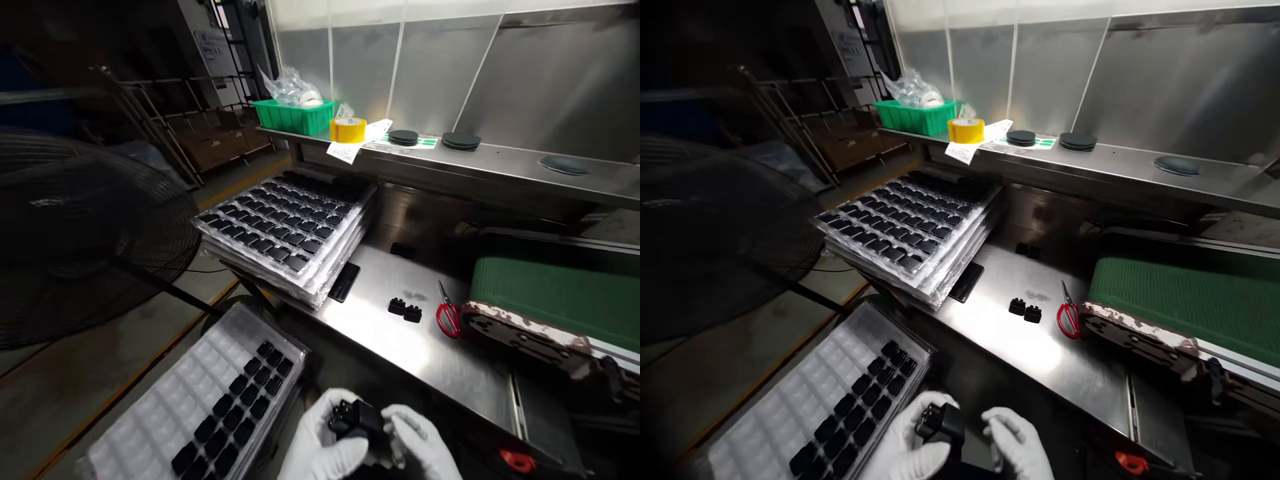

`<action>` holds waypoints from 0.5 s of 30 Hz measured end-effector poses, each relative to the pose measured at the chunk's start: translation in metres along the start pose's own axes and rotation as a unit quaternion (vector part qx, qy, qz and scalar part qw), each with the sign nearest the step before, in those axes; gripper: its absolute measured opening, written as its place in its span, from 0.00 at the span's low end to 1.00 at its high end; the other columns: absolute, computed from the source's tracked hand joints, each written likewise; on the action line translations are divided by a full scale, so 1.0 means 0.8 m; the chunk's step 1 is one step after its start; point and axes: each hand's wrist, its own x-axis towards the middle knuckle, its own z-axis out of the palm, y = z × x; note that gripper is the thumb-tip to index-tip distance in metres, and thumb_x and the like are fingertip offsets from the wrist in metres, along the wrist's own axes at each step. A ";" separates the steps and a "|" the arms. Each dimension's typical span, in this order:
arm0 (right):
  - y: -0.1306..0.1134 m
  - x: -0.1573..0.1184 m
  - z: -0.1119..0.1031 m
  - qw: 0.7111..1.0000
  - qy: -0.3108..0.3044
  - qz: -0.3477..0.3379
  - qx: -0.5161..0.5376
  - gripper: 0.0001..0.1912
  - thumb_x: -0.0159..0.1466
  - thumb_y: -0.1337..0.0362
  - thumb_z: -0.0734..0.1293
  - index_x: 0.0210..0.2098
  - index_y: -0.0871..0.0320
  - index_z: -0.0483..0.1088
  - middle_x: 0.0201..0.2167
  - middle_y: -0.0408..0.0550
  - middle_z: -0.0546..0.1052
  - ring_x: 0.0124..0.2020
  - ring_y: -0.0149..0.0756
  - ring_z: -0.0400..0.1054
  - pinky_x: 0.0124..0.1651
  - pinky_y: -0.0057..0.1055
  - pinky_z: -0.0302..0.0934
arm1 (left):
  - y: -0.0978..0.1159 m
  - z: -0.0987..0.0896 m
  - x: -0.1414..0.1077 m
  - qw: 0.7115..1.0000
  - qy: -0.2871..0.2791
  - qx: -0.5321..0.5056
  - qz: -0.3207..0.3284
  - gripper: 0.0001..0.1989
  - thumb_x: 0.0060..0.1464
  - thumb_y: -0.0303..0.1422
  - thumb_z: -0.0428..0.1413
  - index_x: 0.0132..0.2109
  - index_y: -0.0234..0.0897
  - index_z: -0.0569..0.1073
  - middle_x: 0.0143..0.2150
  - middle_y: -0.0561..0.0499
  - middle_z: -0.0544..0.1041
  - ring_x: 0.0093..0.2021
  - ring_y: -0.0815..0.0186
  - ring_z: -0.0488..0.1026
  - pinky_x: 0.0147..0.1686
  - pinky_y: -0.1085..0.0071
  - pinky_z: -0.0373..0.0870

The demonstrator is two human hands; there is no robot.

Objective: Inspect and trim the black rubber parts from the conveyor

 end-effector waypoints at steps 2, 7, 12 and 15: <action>-0.054 -0.013 0.067 0.991 -0.074 -0.062 -0.094 0.11 0.58 0.57 0.71 0.33 0.59 0.78 0.28 0.47 0.73 0.27 0.32 0.63 0.31 0.30 0.56 | 0.017 -0.034 0.005 0.999 0.030 0.030 0.027 0.19 0.32 0.33 0.74 0.35 0.39 0.79 0.35 0.52 0.75 0.35 0.66 0.72 0.37 0.74 0.67; -0.140 -0.018 0.182 0.983 -0.021 -0.077 -0.165 0.09 0.48 0.74 0.71 0.16 0.59 0.69 0.19 0.38 0.62 0.24 0.26 0.55 0.30 0.27 0.51 | 0.064 -0.097 0.016 0.986 0.052 0.116 0.106 0.12 0.37 0.27 0.70 0.32 0.42 0.79 0.39 0.51 0.75 0.39 0.60 0.74 0.42 0.68 0.70; -0.116 0.003 0.211 0.945 0.007 -0.277 -0.172 0.06 0.56 0.64 0.73 0.26 0.56 0.73 0.25 0.40 0.68 0.27 0.30 0.63 0.31 0.26 0.56 | 0.111 -0.125 0.026 0.994 0.057 0.081 -0.054 0.42 0.28 0.22 0.72 0.54 0.50 0.71 0.40 0.50 0.78 0.34 0.59 0.76 0.36 0.66 0.72; -0.102 0.010 0.221 0.901 0.030 -0.376 -0.214 0.08 0.62 0.57 0.71 0.30 0.53 0.73 0.26 0.41 0.71 0.28 0.30 0.66 0.32 0.27 0.59 | 0.126 -0.137 0.023 0.996 0.018 0.013 -0.086 0.49 0.25 0.25 0.74 0.59 0.46 0.68 0.45 0.44 0.78 0.41 0.50 0.77 0.45 0.57 0.73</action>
